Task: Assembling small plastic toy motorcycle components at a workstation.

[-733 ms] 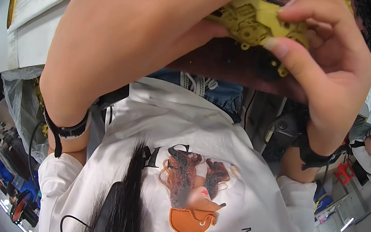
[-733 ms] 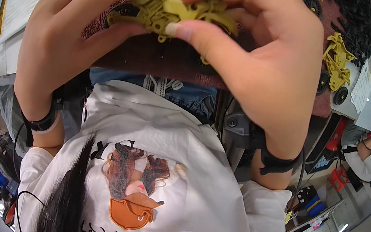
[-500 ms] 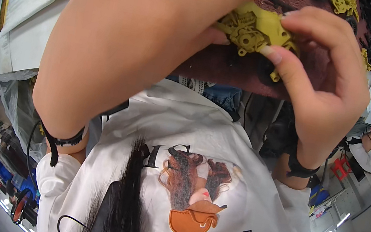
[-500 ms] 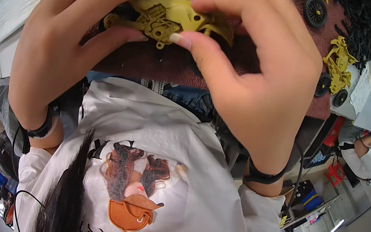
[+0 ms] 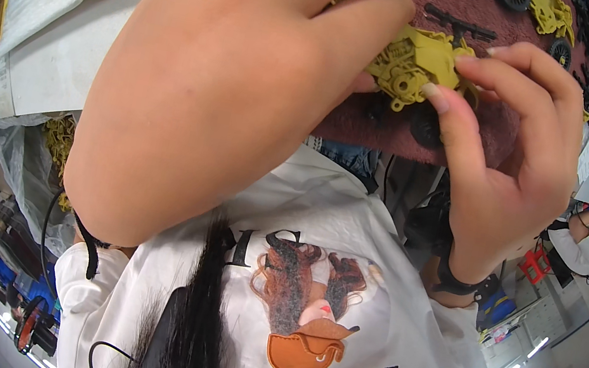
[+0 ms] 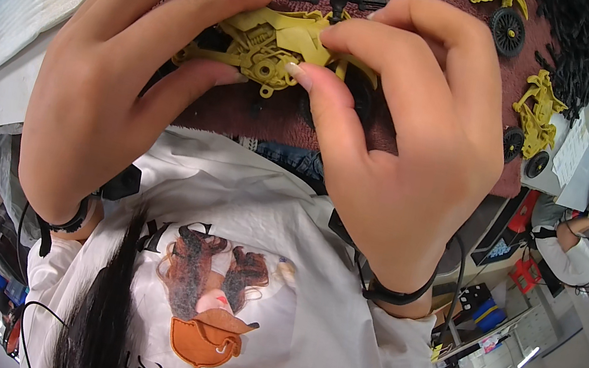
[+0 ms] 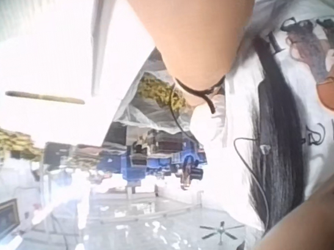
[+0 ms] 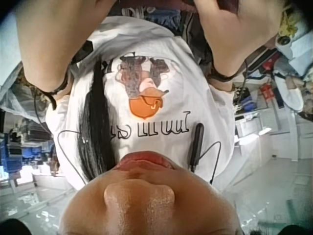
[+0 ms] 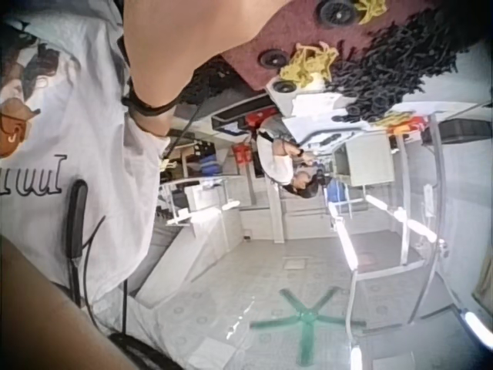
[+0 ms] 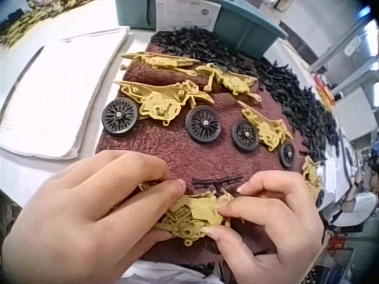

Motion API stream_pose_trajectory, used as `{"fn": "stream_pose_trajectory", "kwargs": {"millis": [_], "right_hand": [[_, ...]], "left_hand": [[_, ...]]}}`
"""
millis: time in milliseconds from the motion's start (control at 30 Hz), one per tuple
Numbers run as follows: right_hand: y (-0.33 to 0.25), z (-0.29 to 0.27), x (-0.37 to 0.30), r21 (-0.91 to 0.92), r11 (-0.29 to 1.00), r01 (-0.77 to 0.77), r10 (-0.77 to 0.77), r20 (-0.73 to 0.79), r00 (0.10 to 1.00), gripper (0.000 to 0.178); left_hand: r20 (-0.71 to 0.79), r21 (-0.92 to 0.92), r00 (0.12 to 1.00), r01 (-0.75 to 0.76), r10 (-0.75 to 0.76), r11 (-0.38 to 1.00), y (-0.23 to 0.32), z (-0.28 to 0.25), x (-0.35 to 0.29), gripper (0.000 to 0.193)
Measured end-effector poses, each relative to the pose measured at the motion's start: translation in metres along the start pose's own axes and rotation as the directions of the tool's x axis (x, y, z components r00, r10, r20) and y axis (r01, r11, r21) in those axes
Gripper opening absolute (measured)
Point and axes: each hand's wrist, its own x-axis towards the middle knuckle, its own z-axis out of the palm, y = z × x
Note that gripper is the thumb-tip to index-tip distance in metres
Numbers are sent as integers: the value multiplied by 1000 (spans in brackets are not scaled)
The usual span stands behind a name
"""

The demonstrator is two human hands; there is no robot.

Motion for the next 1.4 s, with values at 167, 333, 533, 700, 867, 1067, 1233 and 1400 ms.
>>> {"fn": "stream_pose_trajectory", "kwargs": {"millis": [167,333,533,700,867,1067,1233,1400], "right_hand": [[4,8,-2,-9,998,68,-69,-73,995,26],[5,10,-2,123,992,23,-9,-116,993,25],[10,6,4,66,988,140,-129,-143,981,26],[10,7,7,63,991,117,-110,-103,989,26],[7,7,9,44,989,142,-137,-98,986,25],[4,10,12,0,982,186,-185,-102,977,26],[-8,5,21,-32,984,174,-173,37,984,26],[-1,8,24,92,974,205,-207,12,978,29]], "left_hand": [[-2,21,1000,18,-18,1000,6,-1,0,44],[-15,18,1000,8,-8,1000,10,-2,-1,42],[-46,-13,998,48,-48,999,11,3,-4,42],[-69,30,996,58,-56,998,14,9,-7,42],[-128,41,987,100,-94,994,17,14,-13,43],[-121,22,982,148,-145,989,22,13,-14,44],[-123,46,976,186,-179,982,28,13,-17,46],[-116,47,974,202,-196,978,26,14,-16,46]]}}
